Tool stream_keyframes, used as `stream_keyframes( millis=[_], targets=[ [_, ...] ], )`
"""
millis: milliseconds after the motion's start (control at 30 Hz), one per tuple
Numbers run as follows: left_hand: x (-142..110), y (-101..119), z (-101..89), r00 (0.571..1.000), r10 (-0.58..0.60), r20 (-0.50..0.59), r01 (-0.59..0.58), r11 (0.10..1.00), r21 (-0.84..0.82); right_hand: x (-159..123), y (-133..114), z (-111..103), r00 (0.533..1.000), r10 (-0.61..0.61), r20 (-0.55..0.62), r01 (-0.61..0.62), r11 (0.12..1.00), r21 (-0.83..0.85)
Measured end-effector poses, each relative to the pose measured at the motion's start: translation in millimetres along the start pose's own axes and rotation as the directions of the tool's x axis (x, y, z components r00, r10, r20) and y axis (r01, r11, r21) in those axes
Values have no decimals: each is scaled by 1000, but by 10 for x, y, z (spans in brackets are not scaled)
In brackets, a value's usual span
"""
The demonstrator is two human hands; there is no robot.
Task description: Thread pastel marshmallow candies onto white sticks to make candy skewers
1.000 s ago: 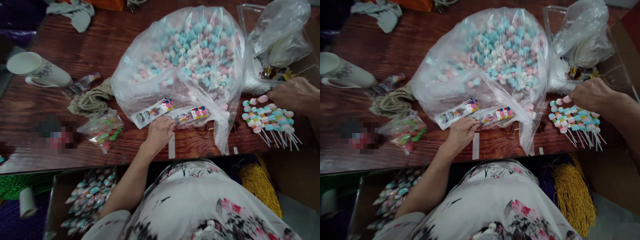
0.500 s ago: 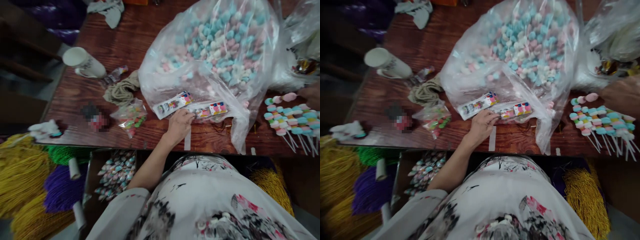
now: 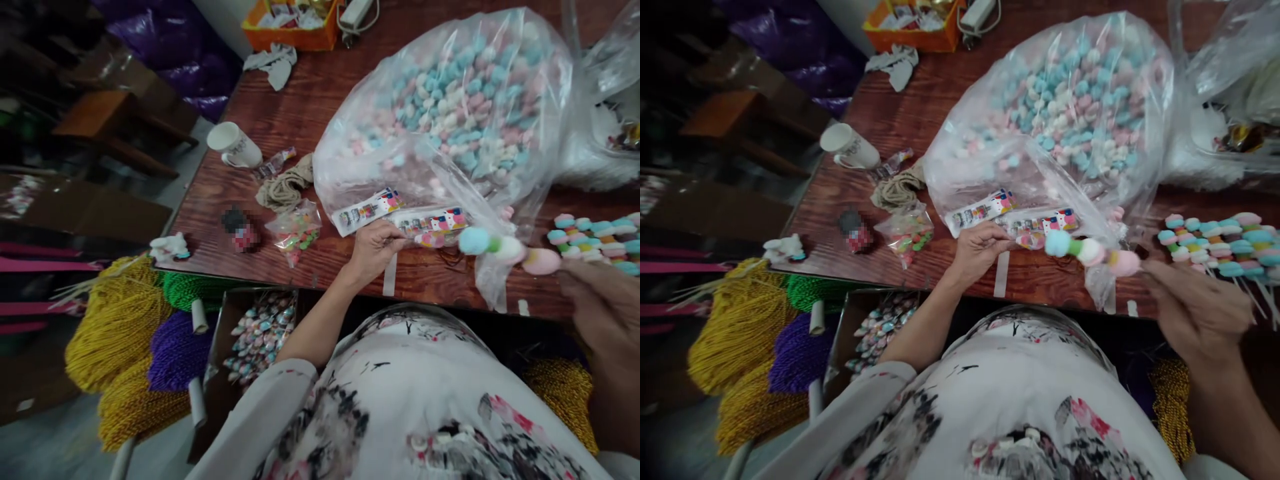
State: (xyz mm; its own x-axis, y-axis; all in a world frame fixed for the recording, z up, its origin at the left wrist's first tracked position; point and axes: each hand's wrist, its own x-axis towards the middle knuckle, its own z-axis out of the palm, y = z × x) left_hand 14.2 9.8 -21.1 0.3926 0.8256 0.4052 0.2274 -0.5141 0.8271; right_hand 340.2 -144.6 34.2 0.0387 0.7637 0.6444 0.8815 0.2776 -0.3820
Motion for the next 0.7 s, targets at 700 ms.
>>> stream_keyframes(
  millis=[700],
  targets=[
    [-178, 76, 54, 892, 319, 322, -421, 844, 331, -80, -148, 139, 875, -23, 483, -68, 983, 169]
  ],
)
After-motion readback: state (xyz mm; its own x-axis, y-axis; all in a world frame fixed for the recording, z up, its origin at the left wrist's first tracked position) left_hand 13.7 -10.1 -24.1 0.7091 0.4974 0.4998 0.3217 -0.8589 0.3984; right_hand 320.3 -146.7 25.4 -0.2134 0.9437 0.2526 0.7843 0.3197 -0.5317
